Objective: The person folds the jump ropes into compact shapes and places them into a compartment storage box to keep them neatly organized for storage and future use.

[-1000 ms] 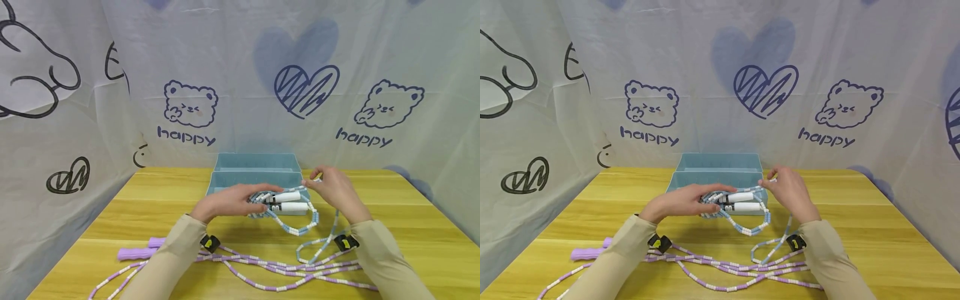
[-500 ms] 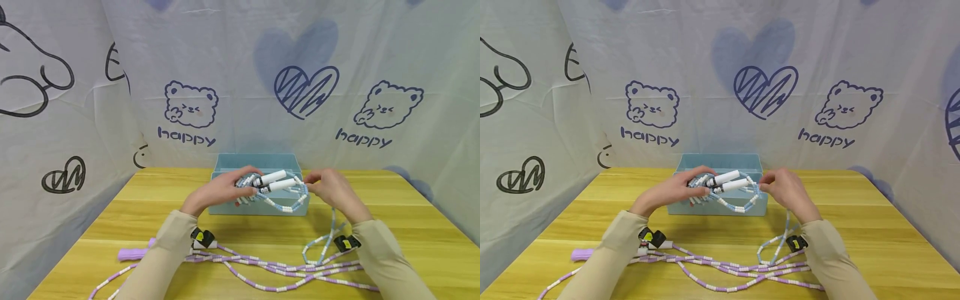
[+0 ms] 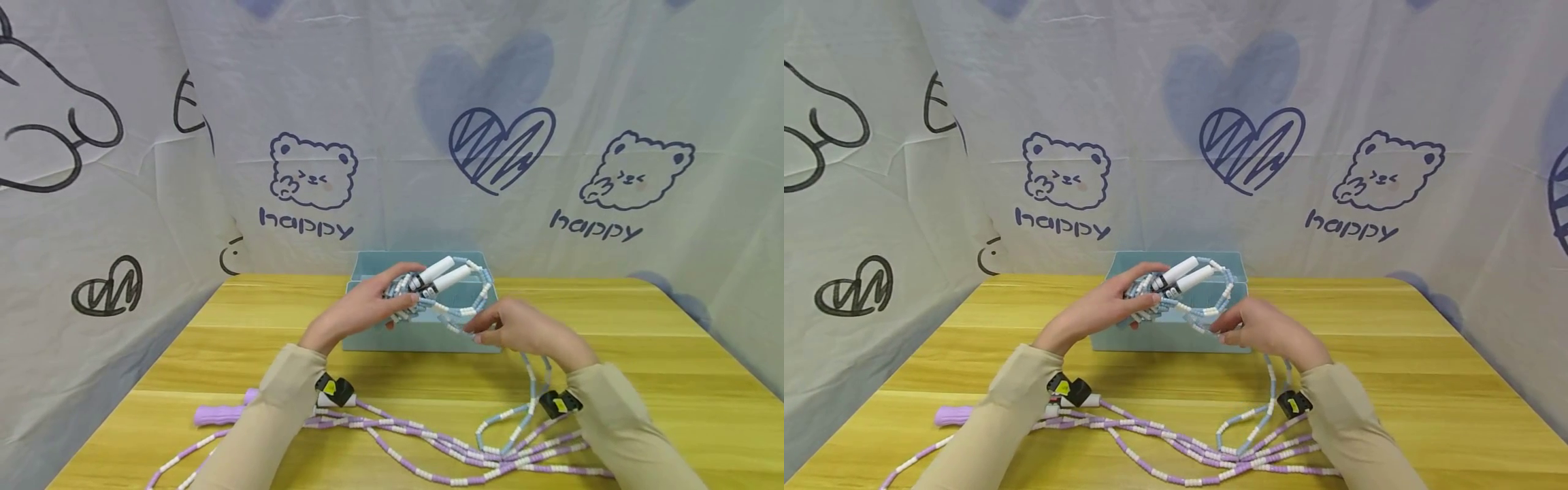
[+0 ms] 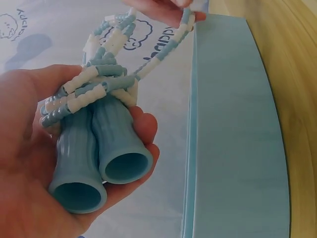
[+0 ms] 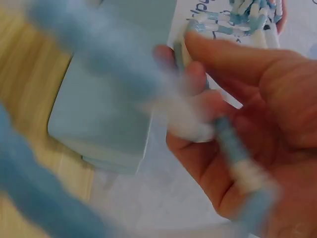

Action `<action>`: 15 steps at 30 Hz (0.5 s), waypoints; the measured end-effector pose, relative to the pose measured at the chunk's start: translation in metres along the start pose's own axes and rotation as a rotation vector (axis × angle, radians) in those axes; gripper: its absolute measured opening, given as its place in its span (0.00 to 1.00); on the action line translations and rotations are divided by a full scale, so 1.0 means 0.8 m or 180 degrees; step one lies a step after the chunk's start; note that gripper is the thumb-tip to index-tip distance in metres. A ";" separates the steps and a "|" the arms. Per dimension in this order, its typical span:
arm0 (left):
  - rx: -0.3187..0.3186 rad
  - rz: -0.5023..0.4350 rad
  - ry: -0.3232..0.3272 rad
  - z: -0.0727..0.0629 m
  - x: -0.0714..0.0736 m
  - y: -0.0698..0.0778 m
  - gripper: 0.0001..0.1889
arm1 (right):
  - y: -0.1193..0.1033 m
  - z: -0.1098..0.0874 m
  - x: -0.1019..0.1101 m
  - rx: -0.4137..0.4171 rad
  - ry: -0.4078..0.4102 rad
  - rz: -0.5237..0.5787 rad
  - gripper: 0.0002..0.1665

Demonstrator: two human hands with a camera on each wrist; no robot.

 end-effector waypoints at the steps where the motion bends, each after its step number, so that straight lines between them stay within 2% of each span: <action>1: -0.0005 0.0026 0.0027 0.001 0.000 -0.001 0.24 | -0.003 0.000 -0.003 0.0005 -0.0081 0.0032 0.12; 5: -0.0033 0.0128 0.0127 0.002 0.000 -0.002 0.23 | -0.016 -0.002 -0.011 0.0039 -0.0326 0.0098 0.10; 9: -0.0040 0.0272 0.0205 0.003 0.000 -0.002 0.23 | -0.035 -0.007 -0.015 0.0124 -0.0483 0.0078 0.15; 15: 0.0060 0.0459 0.0181 0.004 -0.004 -0.004 0.23 | -0.069 -0.011 -0.011 0.0478 -0.0488 0.0216 0.16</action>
Point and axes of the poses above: each hand's wrist, its own z-axis towards the middle knuckle, its own x-axis out of the back of the hand, y = z × x, the point moved 9 cm from there along z, towards the middle knuckle, and after that the axes turned 9 degrees about -z, right-handed, at the moved point
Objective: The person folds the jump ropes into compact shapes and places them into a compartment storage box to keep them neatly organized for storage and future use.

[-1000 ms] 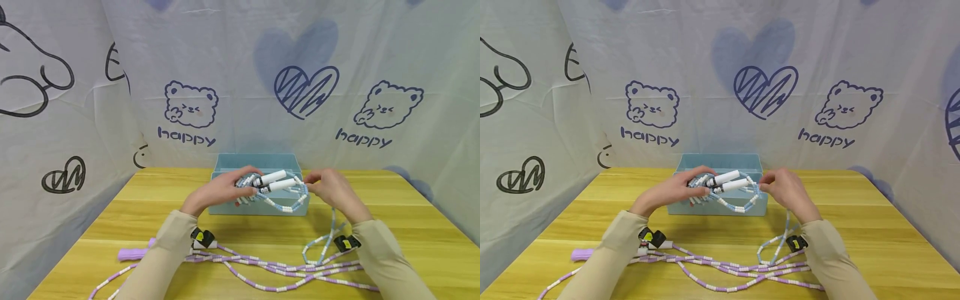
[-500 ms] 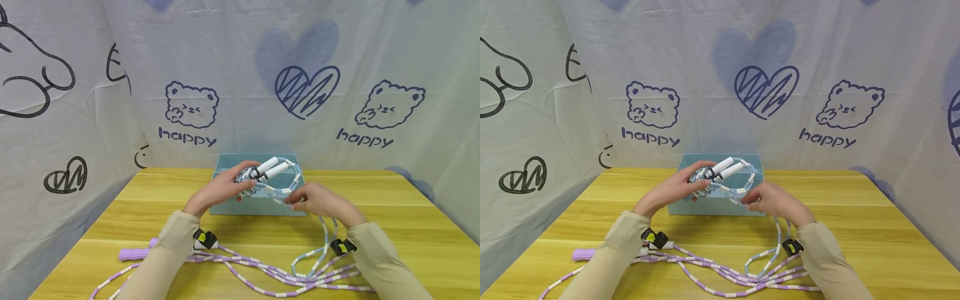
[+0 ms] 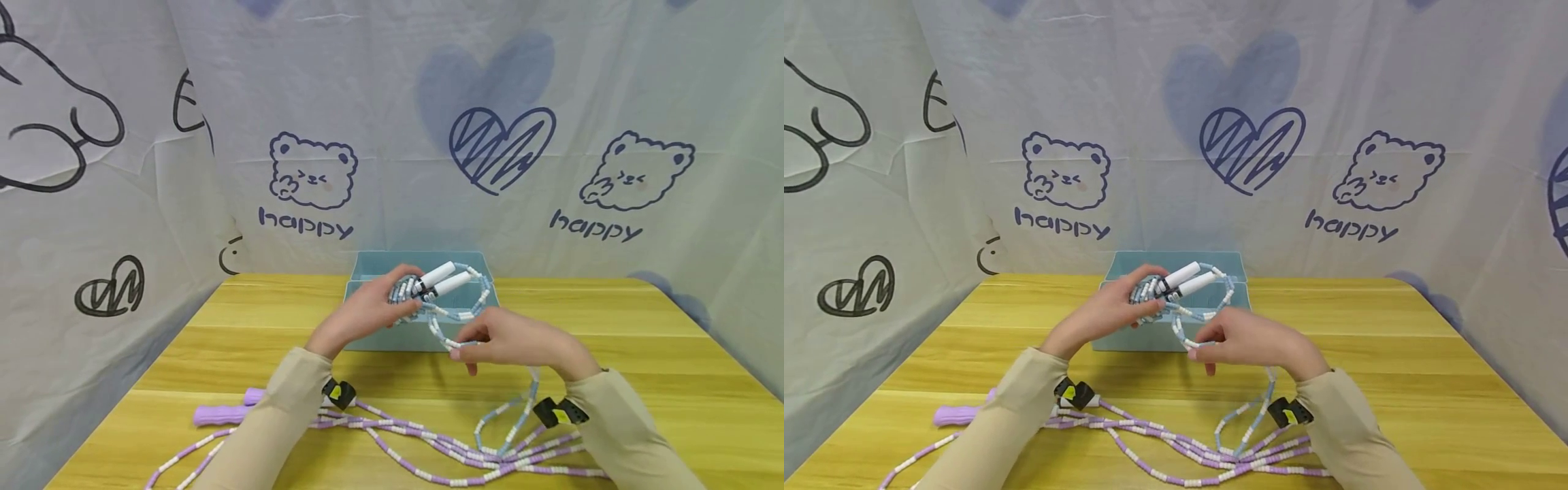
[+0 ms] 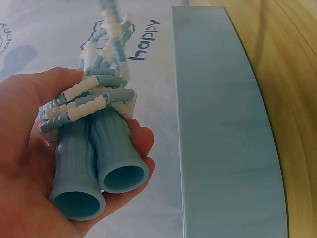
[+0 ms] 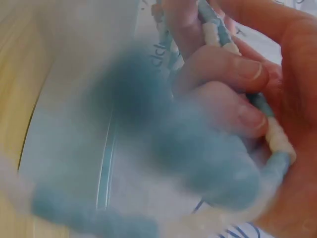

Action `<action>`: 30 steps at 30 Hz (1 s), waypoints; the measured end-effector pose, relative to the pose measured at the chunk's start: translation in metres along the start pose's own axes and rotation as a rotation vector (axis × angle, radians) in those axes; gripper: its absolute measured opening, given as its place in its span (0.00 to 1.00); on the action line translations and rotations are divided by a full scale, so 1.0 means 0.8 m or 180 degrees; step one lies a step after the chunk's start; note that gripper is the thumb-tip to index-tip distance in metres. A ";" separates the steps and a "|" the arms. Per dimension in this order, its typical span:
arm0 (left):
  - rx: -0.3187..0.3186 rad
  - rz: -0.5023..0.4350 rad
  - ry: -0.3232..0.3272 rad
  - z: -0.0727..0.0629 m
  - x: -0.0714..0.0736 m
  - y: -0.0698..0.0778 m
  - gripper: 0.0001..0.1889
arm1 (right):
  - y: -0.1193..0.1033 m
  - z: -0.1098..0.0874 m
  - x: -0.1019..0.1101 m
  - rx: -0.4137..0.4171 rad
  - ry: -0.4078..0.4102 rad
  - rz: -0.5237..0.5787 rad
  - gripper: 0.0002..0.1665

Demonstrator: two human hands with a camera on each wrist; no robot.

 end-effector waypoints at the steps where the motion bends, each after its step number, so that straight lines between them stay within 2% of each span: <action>1: 0.0019 0.0030 -0.0014 0.000 -0.001 0.000 0.24 | -0.004 0.000 0.001 0.0048 0.0011 0.0043 0.15; 6: 0.0085 0.0261 -0.0204 0.000 -0.014 -0.002 0.26 | -0.014 0.002 0.004 0.0152 0.0112 0.0328 0.13; 12: -0.0071 0.0532 -0.0735 0.000 -0.045 -0.004 0.26 | -0.011 0.006 0.012 0.0132 0.0464 0.0848 0.18; 15: -0.0118 0.0546 -0.0827 -0.001 -0.051 -0.002 0.29 | -0.007 0.008 0.013 0.0114 0.0616 0.1103 0.20; 18: -0.0106 0.0561 -0.0815 -0.002 -0.050 -0.001 0.32 | -0.004 0.009 0.015 0.0105 0.0736 0.1370 0.19; 23: -0.0114 0.0518 -0.0728 -0.002 -0.047 0.001 0.35 | -0.003 0.010 0.014 0.0160 0.0824 0.1595 0.20; 27: -0.0206 0.0716 -0.0498 -0.002 -0.039 0.004 0.35 | -0.007 0.011 0.013 0.0302 0.0811 0.1729 0.20; 30: -0.0198 0.0870 -0.0298 -0.003 -0.032 0.006 0.36 | -0.010 0.012 0.013 0.0401 0.0806 0.1816 0.19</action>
Point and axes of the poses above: each hand's wrist, its own z-axis towards the middle knuckle, its own x-axis out of the back of the hand, y = z × x, the point moved 9 cm from there along z, towards the middle knuckle, and after that the axes turned 9 degrees about -z, right-handed, at the moved point
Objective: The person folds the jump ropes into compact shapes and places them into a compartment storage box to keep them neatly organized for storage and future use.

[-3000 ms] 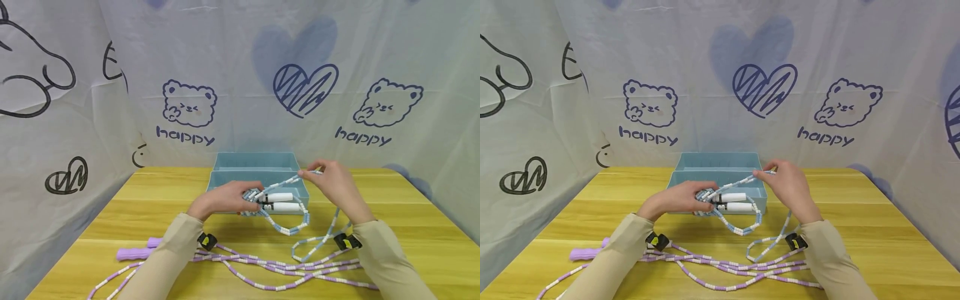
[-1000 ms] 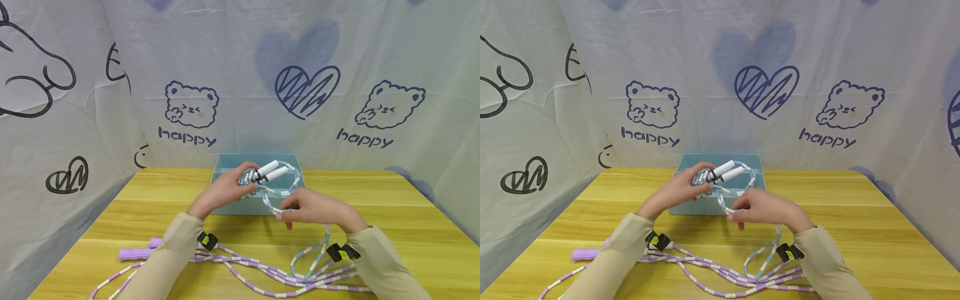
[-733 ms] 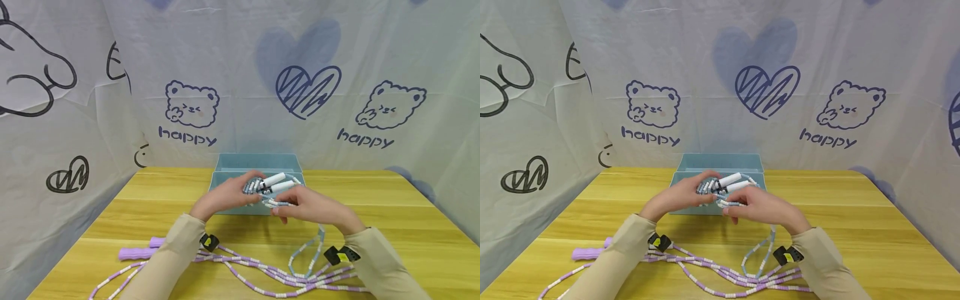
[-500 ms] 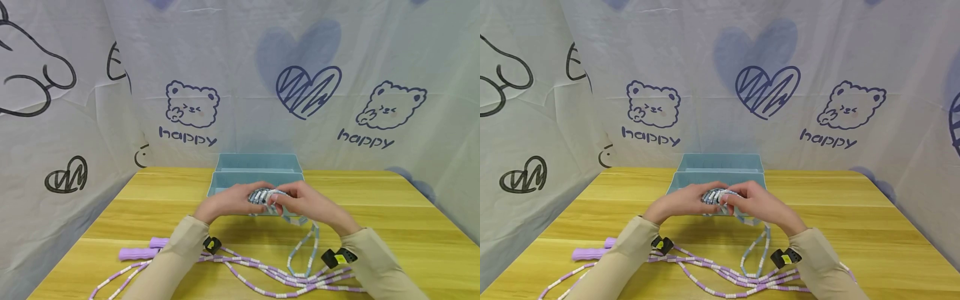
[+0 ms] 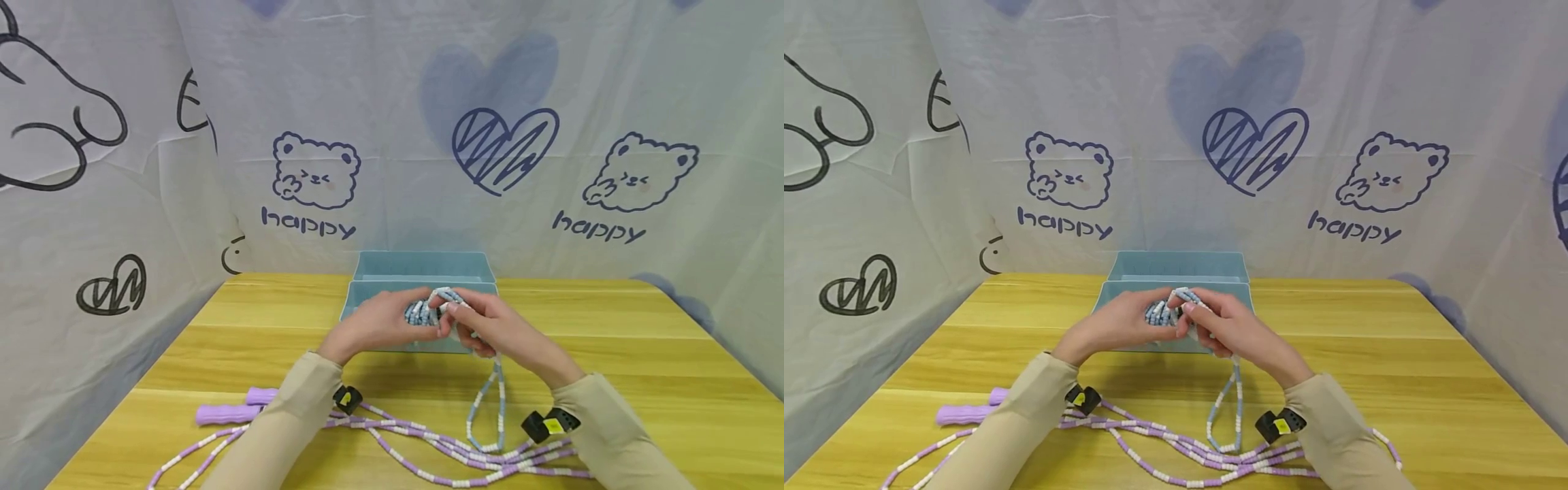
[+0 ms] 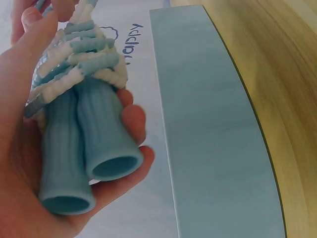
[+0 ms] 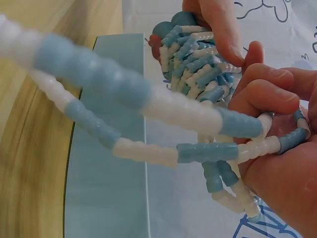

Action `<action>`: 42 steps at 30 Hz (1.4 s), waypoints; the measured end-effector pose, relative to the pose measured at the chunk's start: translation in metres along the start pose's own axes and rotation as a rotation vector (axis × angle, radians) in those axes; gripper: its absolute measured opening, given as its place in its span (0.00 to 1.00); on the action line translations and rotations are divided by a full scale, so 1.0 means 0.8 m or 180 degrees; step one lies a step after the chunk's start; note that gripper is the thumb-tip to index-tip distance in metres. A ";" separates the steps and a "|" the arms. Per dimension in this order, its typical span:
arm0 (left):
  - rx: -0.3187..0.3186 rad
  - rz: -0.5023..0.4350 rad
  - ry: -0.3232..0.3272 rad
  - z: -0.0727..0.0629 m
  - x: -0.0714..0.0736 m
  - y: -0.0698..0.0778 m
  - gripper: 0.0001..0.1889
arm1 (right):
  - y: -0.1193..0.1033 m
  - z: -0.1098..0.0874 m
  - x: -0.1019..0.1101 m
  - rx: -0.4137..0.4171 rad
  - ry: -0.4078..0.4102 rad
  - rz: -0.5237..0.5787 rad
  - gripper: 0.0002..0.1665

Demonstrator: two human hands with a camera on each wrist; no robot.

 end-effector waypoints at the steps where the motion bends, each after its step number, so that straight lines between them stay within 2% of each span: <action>1: 0.0033 0.0035 0.0046 -0.001 0.002 0.000 0.37 | 0.000 0.000 0.000 0.0016 -0.0004 0.0031 0.19; 4: 0.0075 0.0125 0.0123 -0.002 0.006 0.001 0.37 | 0.000 0.000 0.003 0.0000 0.0052 0.0054 0.20; 7: 0.0080 0.0108 0.0142 -0.003 0.008 0.002 0.35 | 0.003 -0.001 0.009 -0.0125 0.0192 0.0055 0.20; 10: 0.0083 0.0116 0.0151 -0.003 0.009 0.002 0.30 | 0.006 -0.005 0.024 -0.0296 0.0412 -0.0015 0.20; 13: 0.0104 0.0279 0.0157 -0.003 0.010 0.002 0.29 | 0.006 -0.013 0.046 -0.0419 0.0691 -0.0171 0.19; 16: 0.0157 0.0479 0.0157 -0.002 0.011 0.000 0.32 | 0.001 -0.023 0.071 -0.0407 0.0928 -0.0250 0.19; 19: 0.0191 0.0569 0.0160 -0.001 0.012 -0.001 0.35 | -0.005 -0.031 0.090 -0.0345 0.1057 -0.0225 0.19; 24: 0.0181 0.0656 0.0138 0.000 0.013 -0.003 0.33 | -0.009 -0.036 0.105 -0.0303 0.1168 -0.0101 0.18; 28: 0.0204 0.0640 0.0084 -0.002 0.009 -0.009 0.32 | -0.012 -0.041 0.117 -0.0313 0.1387 -0.0221 0.19; 31: 0.0191 0.0621 0.0033 -0.002 0.005 -0.010 0.30 | -0.014 -0.047 0.128 -0.0337 0.1603 -0.0581 0.19; 36: 0.0176 0.0574 -0.0066 -0.002 0.000 -0.012 0.30 | -0.015 -0.052 0.137 -0.0346 0.1821 -0.1537 0.17; 42: 0.0117 0.0445 -0.0147 -0.002 -0.002 -0.010 0.31 | -0.003 -0.053 0.141 -0.0491 0.1770 -0.2411 0.16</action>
Point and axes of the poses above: each hand's wrist, its own z-axis towards the middle knuckle, its own x-axis out of the back of the hand, y = z × x, the point moved 9 cm from there along z, towards the middle knuckle, and after that the axes turned 9 degrees about -z, right-handed, at the moved point
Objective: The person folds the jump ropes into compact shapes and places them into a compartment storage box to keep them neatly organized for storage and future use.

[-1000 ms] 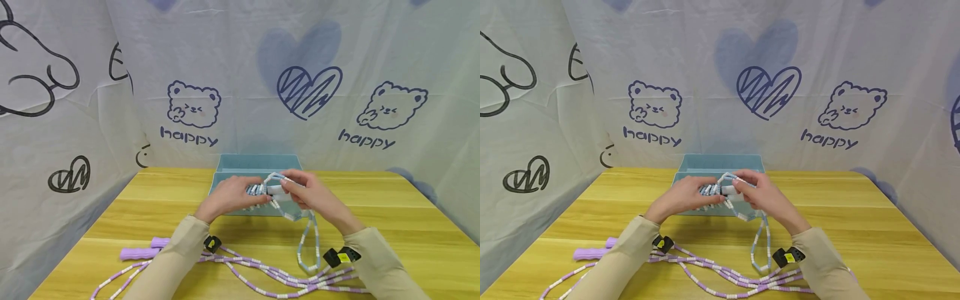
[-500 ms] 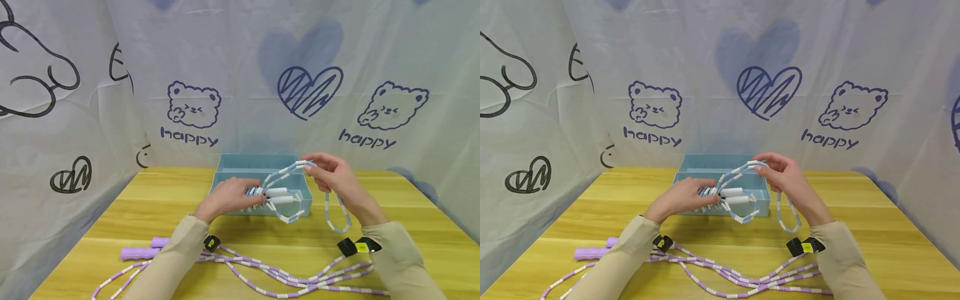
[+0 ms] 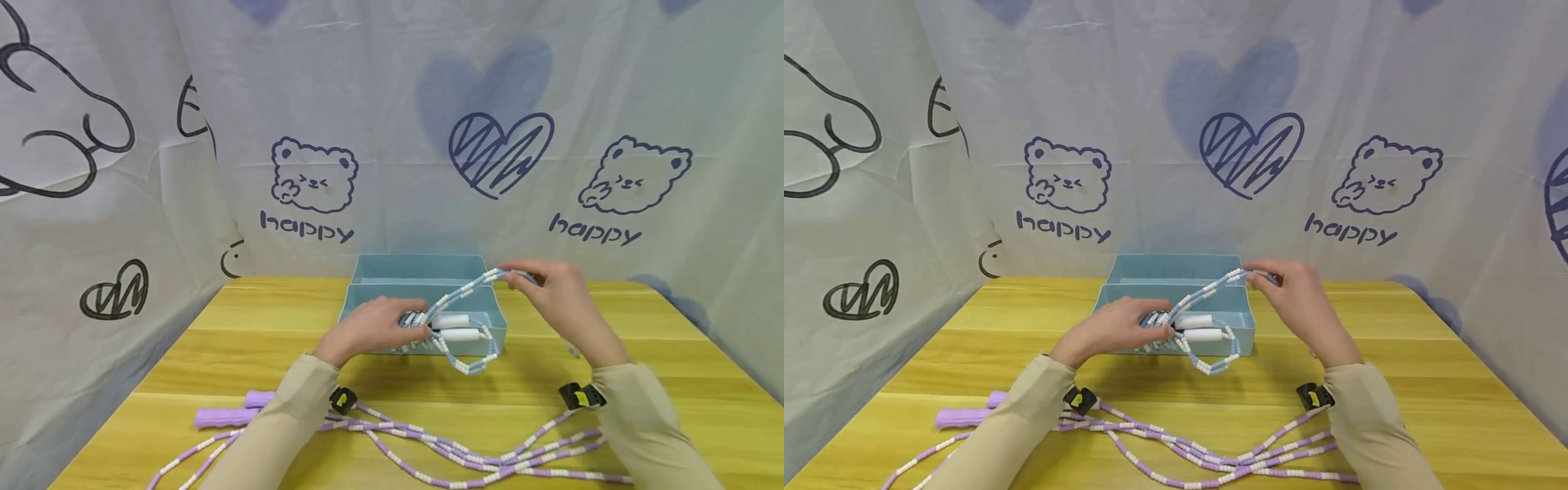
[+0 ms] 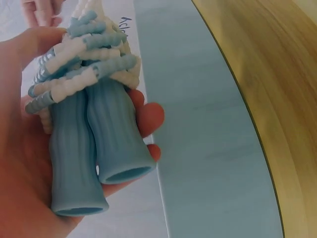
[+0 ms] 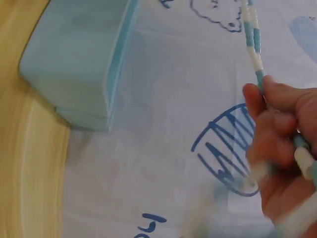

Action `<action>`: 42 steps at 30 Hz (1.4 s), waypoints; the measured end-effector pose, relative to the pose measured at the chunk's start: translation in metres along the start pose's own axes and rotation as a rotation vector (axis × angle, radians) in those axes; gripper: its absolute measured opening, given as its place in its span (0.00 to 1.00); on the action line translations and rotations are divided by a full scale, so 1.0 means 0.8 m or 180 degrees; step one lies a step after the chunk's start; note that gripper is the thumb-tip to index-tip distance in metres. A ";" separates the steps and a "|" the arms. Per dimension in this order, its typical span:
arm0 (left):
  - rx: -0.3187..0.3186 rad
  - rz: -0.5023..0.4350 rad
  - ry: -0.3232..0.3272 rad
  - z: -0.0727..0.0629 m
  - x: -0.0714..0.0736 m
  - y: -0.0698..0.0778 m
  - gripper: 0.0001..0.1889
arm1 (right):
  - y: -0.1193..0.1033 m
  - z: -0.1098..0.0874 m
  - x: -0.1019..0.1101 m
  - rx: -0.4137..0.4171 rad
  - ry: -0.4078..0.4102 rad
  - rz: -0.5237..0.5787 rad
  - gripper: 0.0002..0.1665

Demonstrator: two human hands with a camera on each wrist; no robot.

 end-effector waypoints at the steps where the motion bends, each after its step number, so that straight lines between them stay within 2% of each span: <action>1: -0.0019 -0.0038 -0.0010 0.000 0.001 0.001 0.30 | 0.003 0.001 -0.002 -0.0022 -0.0024 -0.0098 0.16; 4: -0.0085 -0.0191 -0.0013 -0.002 0.004 0.005 0.31 | 0.011 0.003 -0.006 -0.0135 -0.0037 -0.0363 0.18; 8: -0.0210 -0.0327 0.0043 -0.001 0.007 0.013 0.30 | 0.025 0.003 -0.013 -0.0299 -0.0086 -0.0623 0.27; 12: -0.0341 -0.0340 0.0138 0.000 0.010 0.024 0.28 | 0.035 0.003 -0.026 -0.0341 -0.0301 -0.0697 0.32; 19: -0.0579 -0.0428 0.0138 -0.003 0.007 0.035 0.30 | 0.039 0.001 -0.049 -0.0265 -0.0615 -0.0571 0.22; 23: -0.0652 -0.0433 0.0109 -0.004 0.005 0.035 0.29 | 0.043 -0.001 -0.054 -0.0341 -0.0692 -0.0452 0.20; 27: -0.0660 -0.0385 0.0133 -0.004 0.007 0.033 0.27 | 0.044 -0.002 -0.057 -0.0372 -0.0696 -0.0417 0.12; 30: -0.0602 -0.0377 0.0242 -0.002 0.014 0.031 0.25 | 0.039 -0.001 -0.061 -0.0256 -0.0770 -0.0502 0.07; 33: -0.0506 -0.0395 0.0438 -0.003 0.023 0.027 0.24 | 0.031 -0.002 -0.071 -0.0105 -0.1012 -0.0528 0.07; 38: -0.0423 -0.0368 0.0817 -0.005 0.037 0.021 0.20 | 0.017 -0.009 -0.097 0.0072 -0.1478 -0.0275 0.07; 42: -0.0337 -0.0348 0.0998 -0.006 0.043 0.016 0.18 | 0.004 -0.015 -0.108 0.0258 -0.1660 -0.0129 0.08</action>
Point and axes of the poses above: each hand's wrist, its own z-axis towards the middle knuckle, its own x-axis out of the back of the hand, y = z × x, the point moved 9 cm from there along z, towards the middle knuckle, and after that the axes turned 9 degrees about -z, right-handed, at the moved point
